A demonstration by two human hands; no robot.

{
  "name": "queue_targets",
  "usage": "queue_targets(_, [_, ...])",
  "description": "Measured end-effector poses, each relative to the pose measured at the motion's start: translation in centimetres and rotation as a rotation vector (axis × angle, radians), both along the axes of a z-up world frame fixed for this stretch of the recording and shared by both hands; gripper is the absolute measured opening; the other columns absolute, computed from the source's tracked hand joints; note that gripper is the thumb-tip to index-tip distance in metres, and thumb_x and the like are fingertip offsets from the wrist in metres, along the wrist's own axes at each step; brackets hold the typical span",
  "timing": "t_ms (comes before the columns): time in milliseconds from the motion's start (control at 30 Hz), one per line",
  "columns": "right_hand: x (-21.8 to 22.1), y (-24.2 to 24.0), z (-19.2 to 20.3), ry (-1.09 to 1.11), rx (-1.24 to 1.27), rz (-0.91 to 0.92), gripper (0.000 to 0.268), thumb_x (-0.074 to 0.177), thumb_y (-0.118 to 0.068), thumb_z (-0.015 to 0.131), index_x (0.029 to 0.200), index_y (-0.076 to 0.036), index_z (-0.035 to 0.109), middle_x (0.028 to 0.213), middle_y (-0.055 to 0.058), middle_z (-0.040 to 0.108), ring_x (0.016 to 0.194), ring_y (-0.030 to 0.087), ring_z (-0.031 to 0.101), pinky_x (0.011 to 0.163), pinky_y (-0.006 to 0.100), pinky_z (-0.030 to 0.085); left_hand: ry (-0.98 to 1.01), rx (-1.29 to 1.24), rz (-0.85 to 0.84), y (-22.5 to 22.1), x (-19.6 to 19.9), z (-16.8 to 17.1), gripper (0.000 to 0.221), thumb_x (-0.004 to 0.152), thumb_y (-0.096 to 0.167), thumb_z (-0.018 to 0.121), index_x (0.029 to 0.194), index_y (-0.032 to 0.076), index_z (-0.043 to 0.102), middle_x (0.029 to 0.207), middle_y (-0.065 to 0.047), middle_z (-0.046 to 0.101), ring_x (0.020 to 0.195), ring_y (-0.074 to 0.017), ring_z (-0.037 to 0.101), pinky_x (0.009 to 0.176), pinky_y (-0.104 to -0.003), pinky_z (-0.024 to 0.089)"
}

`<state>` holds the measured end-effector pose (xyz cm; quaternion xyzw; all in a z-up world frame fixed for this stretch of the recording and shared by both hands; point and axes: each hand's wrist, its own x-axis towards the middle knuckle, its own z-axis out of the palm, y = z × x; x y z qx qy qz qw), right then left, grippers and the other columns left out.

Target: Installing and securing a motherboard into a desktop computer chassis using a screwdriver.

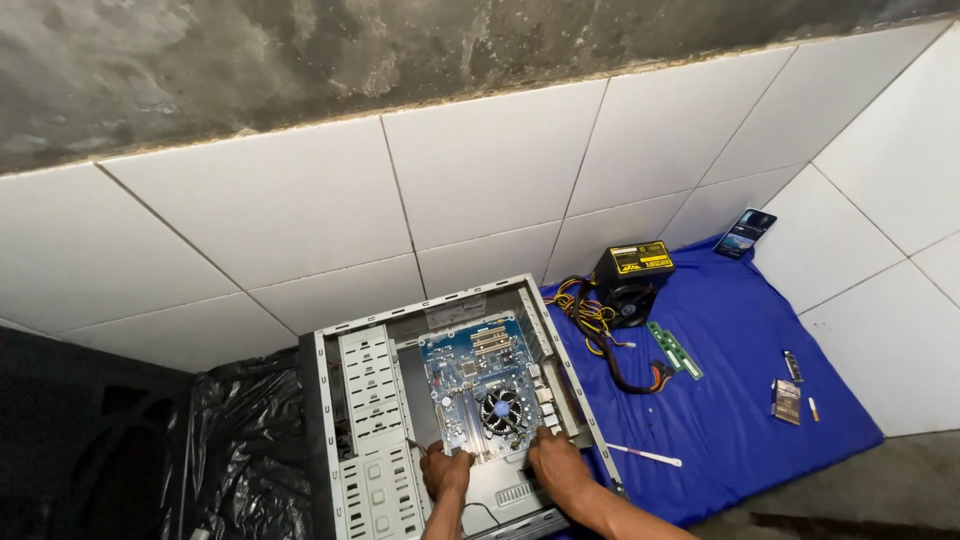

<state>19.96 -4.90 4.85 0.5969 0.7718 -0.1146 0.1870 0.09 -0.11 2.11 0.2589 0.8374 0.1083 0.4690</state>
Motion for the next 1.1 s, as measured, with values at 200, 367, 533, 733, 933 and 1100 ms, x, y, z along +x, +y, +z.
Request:
queue_targets(200, [1.3,1.4,-5.4,0.171,0.246,-0.227,0.024,0.079,0.002,0.055,0.098,0.001,0.071,0.107,0.023,0.063,0.071,0.044,0.072,0.061,0.054,0.060,0.036,0.001,-0.016,0.2,0.0,-0.7,0.064,0.083,0.022,0.078,0.142,0.021,0.055,0.141,-0.009,0.055,0.116,-0.0351,0.068,0.092,-0.045,0.061])
queue_targets(367, [1.6,2.2,-1.5,0.474,-0.006,-0.506,0.053,0.097,-0.021,0.019,0.085,0.002,0.065,0.126,0.038,0.051,0.090,0.055,0.067,0.081,0.060,0.058,-0.004,0.000,-0.007,-0.1,-0.2,1.3,0.068,0.081,0.021,0.075,0.145,0.023,0.053,0.146,-0.006,0.052,0.122,-0.0343,0.066,0.098,-0.045,0.059])
queue_targets(533, [2.4,3.0,-0.5,0.176,-0.141,-0.280,0.040,0.079,0.024,0.061,0.112,0.001,0.068,0.121,0.028,0.059,0.086,0.042,0.076,0.071,0.041,0.069,-0.031,0.013,0.044,-0.1,-0.3,-0.3,0.056,0.087,0.021,0.071,0.141,0.024,0.056,0.145,-0.004,0.051,0.113,-0.0315,0.070,0.094,-0.044,0.060])
queue_targets(733, [3.0,3.0,-3.2,0.265,0.141,-0.321,0.026,0.076,0.008,0.054,0.098,-0.001,0.066,0.107,0.025,0.061,0.076,0.052,0.071,0.070,0.058,0.062,-0.021,0.018,0.067,0.3,-0.2,-0.1,0.061,0.081,0.013,0.074,0.140,0.024,0.059,0.143,-0.003,0.056,0.116,-0.0304,0.068,0.093,-0.044,0.060])
queue_targets(933, [4.3,5.0,0.2,0.126,-0.144,-0.324,0.023,0.081,0.003,0.059,0.102,-0.001,0.068,0.103,0.022,0.071,0.093,0.042,0.073,0.083,0.047,0.062,-0.038,0.034,0.100,0.0,-0.3,-0.8,0.053,0.084,0.015,0.073,0.136,0.020,0.062,0.137,-0.005,0.059,0.109,-0.0308,0.070,0.089,-0.044,0.060])
queue_targets(1100, [4.6,4.4,11.8,0.334,-0.088,-0.503,0.018,0.089,-0.022,0.067,0.106,-0.016,0.069,0.111,0.012,0.071,0.099,0.038,0.070,0.085,0.047,0.056,-0.066,0.036,0.108,-0.1,-0.3,-1.3,0.054,0.086,0.017,0.069,0.139,0.020,0.059,0.142,-0.005,0.058,0.113,-0.0295,0.069,0.092,-0.041,0.059])
